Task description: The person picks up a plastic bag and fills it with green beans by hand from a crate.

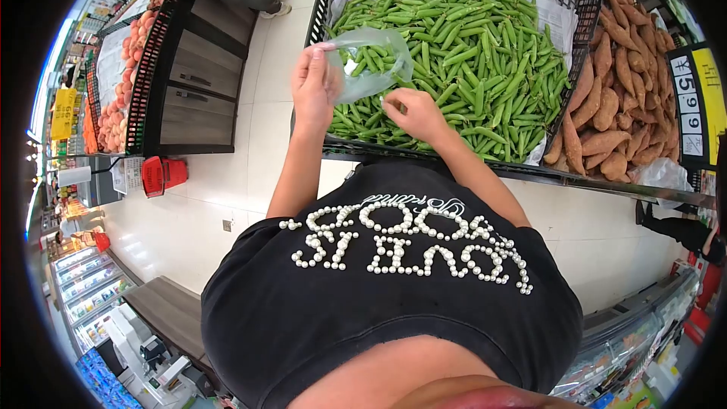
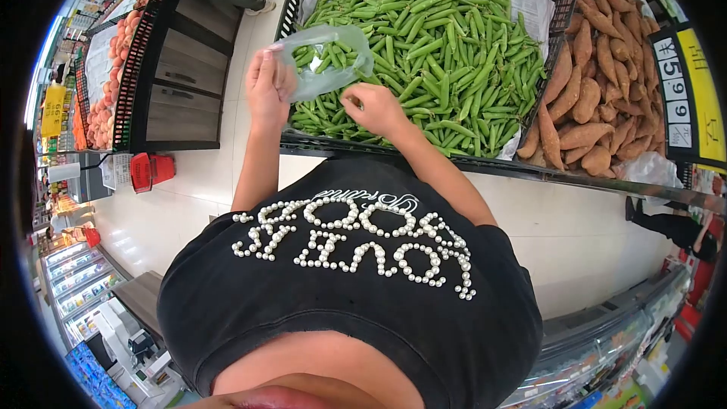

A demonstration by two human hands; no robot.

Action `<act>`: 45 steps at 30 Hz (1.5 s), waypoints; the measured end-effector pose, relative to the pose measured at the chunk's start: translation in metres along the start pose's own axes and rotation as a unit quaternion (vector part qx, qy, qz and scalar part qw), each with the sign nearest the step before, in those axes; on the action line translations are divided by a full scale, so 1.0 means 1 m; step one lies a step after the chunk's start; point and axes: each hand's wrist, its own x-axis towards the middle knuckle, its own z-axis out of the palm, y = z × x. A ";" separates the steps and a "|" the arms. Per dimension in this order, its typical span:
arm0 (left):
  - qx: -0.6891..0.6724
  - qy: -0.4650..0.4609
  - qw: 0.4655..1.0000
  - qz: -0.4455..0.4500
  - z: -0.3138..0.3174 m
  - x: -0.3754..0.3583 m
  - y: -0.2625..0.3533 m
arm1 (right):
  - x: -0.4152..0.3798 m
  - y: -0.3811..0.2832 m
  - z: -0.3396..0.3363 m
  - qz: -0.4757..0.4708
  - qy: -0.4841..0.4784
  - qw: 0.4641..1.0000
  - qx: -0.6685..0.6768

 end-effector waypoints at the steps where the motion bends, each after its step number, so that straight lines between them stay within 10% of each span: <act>1: 0.023 -0.014 1.000 -0.012 0.003 -0.002 -0.001 | 0.008 -0.012 0.002 -0.041 0.041 0.998 0.010; 5: 0.093 -0.052 0.993 -0.049 0.012 -0.004 -0.004 | 0.056 -0.020 0.030 -0.092 0.089 0.985 -0.113; 11: 0.158 -0.078 0.982 -0.064 0.010 -0.007 -0.006 | 0.090 -0.007 0.046 0.069 -0.162 0.939 -0.295; 14: 0.134 -0.062 0.987 -0.067 0.006 -0.009 -0.007 | 0.093 0.003 0.050 0.075 -0.137 0.946 -0.283; 17: 0.114 -0.015 0.993 -0.034 -0.001 -0.003 -0.008 | 0.081 0.015 0.054 -0.042 0.027 0.989 -0.137; 28: 0.020 0.079 0.997 -0.006 -0.008 0.007 0.009 | -0.003 0.001 -0.007 0.108 -0.005 0.971 0.211; 33: 0.014 0.043 0.999 -0.009 -0.009 0.004 0.001 | -0.039 0.020 -0.006 0.056 -0.057 0.996 -0.051; 43: -0.003 0.034 0.999 -0.008 0.007 0.004 -0.003 | -0.050 0.017 -0.046 0.082 0.154 0.979 -0.106; 45: 0.000 0.026 1.000 -0.003 0.007 0.005 -0.004 | -0.053 0.022 -0.059 0.110 0.230 0.916 -0.311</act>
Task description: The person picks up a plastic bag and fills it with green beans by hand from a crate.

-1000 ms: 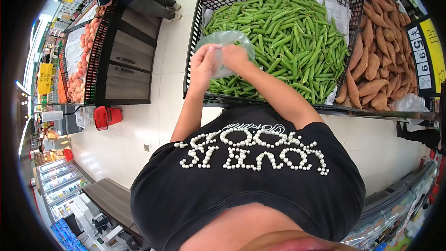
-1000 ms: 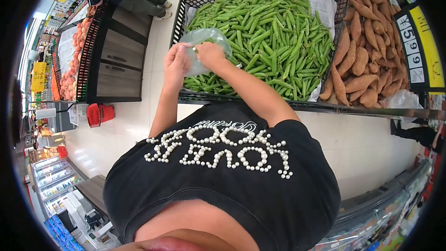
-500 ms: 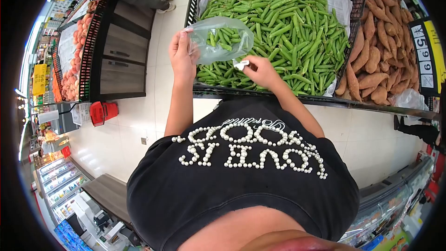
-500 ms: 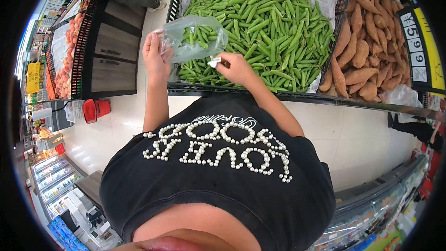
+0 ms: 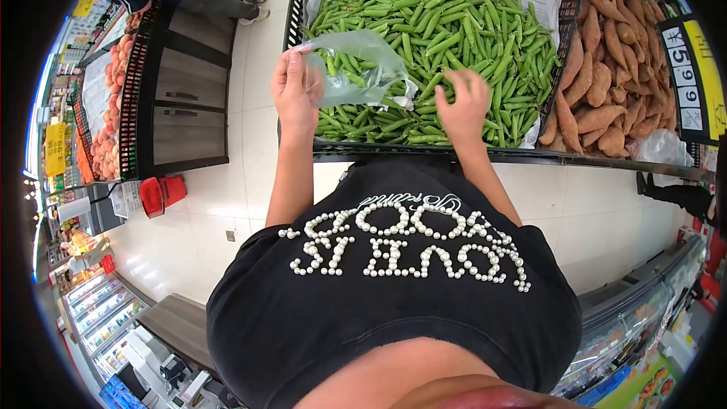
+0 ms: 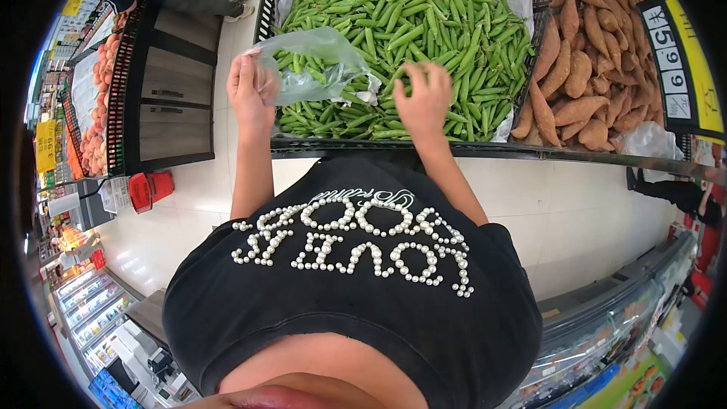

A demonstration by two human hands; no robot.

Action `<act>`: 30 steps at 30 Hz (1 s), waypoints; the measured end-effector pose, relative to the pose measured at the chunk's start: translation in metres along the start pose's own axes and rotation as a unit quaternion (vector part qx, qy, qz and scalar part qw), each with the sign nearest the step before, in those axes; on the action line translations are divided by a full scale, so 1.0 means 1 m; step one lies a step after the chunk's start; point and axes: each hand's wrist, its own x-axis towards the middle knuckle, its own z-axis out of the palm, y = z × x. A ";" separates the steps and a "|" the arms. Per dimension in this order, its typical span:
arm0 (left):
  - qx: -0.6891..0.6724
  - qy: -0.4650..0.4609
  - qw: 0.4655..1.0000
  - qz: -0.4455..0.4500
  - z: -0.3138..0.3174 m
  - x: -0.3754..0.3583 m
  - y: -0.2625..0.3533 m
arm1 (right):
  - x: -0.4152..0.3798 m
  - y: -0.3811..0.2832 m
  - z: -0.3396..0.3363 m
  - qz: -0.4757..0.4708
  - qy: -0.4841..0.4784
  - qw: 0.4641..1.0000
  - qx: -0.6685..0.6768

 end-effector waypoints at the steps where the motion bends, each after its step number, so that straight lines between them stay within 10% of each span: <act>1: 0.003 -0.002 1.000 0.003 -0.001 0.000 0.000 | 0.002 0.007 -0.003 0.004 0.048 0.994 -0.102; 7: 0.004 -0.028 1.000 0.002 -0.003 -0.001 -0.010 | 0.007 0.043 0.007 0.199 -0.116 0.959 -0.165; 30: 0.017 -0.039 0.999 -0.005 0.005 0.000 -0.009 | 0.008 0.070 0.002 0.067 -0.055 0.995 -0.048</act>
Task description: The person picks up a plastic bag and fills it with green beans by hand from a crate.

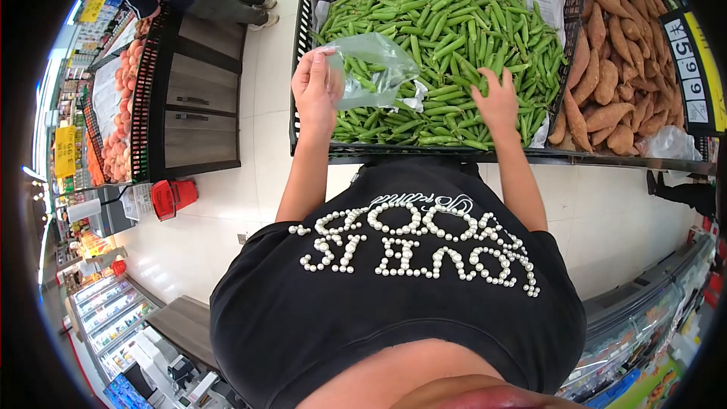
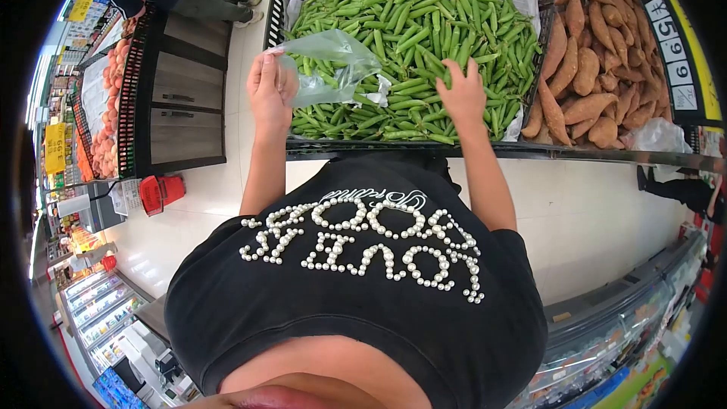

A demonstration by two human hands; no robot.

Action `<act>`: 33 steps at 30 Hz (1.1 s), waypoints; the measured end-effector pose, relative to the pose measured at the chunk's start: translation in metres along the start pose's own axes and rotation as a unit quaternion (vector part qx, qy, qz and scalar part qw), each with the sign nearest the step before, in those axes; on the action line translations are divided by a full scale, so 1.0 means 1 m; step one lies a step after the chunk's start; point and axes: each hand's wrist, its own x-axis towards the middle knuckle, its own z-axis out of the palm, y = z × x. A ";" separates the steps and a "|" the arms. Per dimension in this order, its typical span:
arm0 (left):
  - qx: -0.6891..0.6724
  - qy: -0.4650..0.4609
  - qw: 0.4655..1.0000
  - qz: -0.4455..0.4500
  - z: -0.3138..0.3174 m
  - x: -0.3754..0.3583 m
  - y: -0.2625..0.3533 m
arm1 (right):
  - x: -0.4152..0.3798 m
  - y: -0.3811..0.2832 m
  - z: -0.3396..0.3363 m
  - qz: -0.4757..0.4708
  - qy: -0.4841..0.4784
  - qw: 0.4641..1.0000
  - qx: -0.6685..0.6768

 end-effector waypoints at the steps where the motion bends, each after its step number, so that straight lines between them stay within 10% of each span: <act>1: 0.001 -0.001 1.000 -0.002 0.001 0.000 0.001 | 0.003 0.005 -0.007 -0.013 -0.004 1.000 0.026; 9: 0.032 0.011 0.999 -0.030 0.019 0.007 0.005 | 0.033 -0.013 -0.063 -0.054 -0.034 0.946 0.319; 17: 0.060 0.030 0.997 -0.031 0.037 0.015 0.002 | 0.042 -0.054 -0.063 -0.079 -0.272 0.814 0.508; 18: 0.062 0.033 0.997 -0.030 0.038 0.016 0.001 | 0.042 -0.057 -0.058 -0.005 -0.370 0.724 0.582; 24: 0.146 -0.015 0.987 -0.071 0.047 0.003 -0.006 | 0.052 -0.097 -0.011 0.090 -0.540 0.578 0.605; 27: 0.147 -0.054 0.985 -0.075 0.052 -0.009 -0.021 | 0.064 -0.120 0.045 0.269 -0.501 0.534 0.626; 30: 0.177 -0.072 0.977 -0.096 0.054 -0.021 -0.020 | 0.069 -0.162 0.072 0.235 -0.367 0.507 0.743; 33: 0.103 -0.058 0.985 -0.124 0.048 -0.023 -0.022 | 0.089 -0.202 0.068 0.355 -0.462 0.374 0.721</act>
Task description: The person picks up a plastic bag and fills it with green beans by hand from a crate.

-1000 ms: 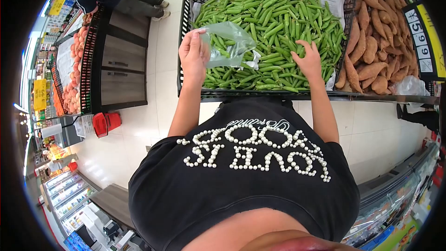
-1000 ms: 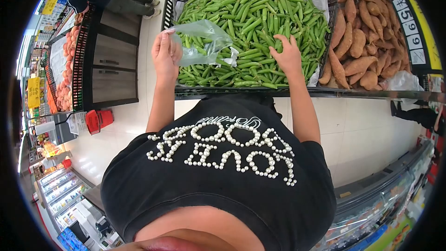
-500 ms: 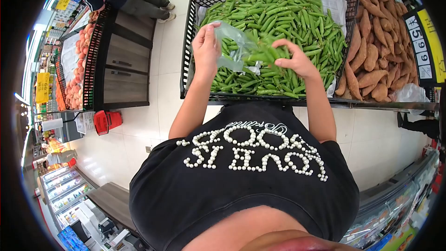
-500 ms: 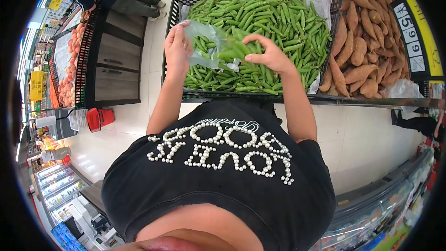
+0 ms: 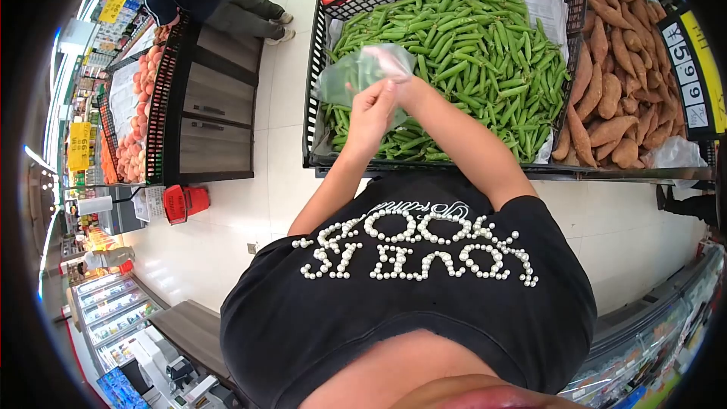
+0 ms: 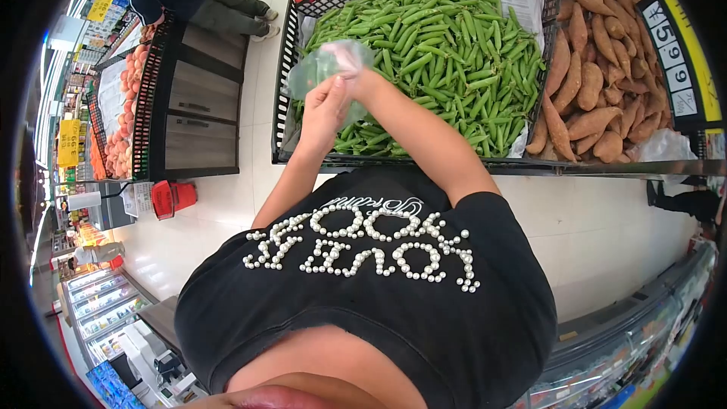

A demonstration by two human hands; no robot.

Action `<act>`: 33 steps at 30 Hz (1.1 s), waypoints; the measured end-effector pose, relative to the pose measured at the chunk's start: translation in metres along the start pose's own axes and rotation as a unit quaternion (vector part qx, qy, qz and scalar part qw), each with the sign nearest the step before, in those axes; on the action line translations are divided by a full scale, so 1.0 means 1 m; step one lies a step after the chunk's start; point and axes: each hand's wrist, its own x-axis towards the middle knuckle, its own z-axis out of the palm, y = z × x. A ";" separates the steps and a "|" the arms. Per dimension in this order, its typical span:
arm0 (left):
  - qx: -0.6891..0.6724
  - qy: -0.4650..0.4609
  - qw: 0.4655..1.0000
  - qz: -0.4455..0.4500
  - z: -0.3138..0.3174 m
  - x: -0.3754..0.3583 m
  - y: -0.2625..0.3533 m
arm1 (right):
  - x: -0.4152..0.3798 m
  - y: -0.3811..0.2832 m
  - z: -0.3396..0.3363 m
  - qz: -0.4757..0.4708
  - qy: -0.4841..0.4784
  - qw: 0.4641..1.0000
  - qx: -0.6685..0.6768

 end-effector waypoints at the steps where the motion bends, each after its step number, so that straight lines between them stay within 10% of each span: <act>1: -0.055 0.005 0.998 0.014 -0.004 0.001 0.001 | 0.031 0.005 -0.028 -0.143 -0.063 0.959 -0.237; 2: -0.111 0.010 0.993 0.029 -0.009 0.002 0.002 | 0.062 0.010 -0.057 -0.304 -0.056 0.845 -0.435; 4: -0.150 0.043 0.985 0.070 -0.016 0.003 0.021 | 0.028 0.014 -0.014 -0.235 0.001 0.883 -0.407; 8: -0.247 0.054 0.961 0.117 -0.051 0.009 0.036 | -0.020 0.012 -0.013 -0.391 0.114 0.651 -0.641; 13: -0.252 0.030 0.960 0.121 -0.066 0.006 0.037 | -0.075 0.002 -0.020 -0.443 0.331 0.534 -0.639; 17: -0.328 0.096 0.936 0.081 -0.057 0.009 0.037 | -0.063 -0.005 -0.045 -0.332 0.360 0.541 -0.684; 22: -0.433 0.054 0.897 0.075 -0.126 0.050 0.066 | -0.020 -0.033 -0.020 -0.333 0.104 0.774 -0.529; 30: -0.435 -0.092 0.881 0.161 -0.152 0.082 0.154 | -0.039 -0.051 0.096 -0.338 -0.033 0.881 -0.331; 33: -0.393 -0.018 0.904 0.170 -0.123 0.086 0.154 | -0.038 -0.057 0.092 -0.305 -0.025 0.907 -0.288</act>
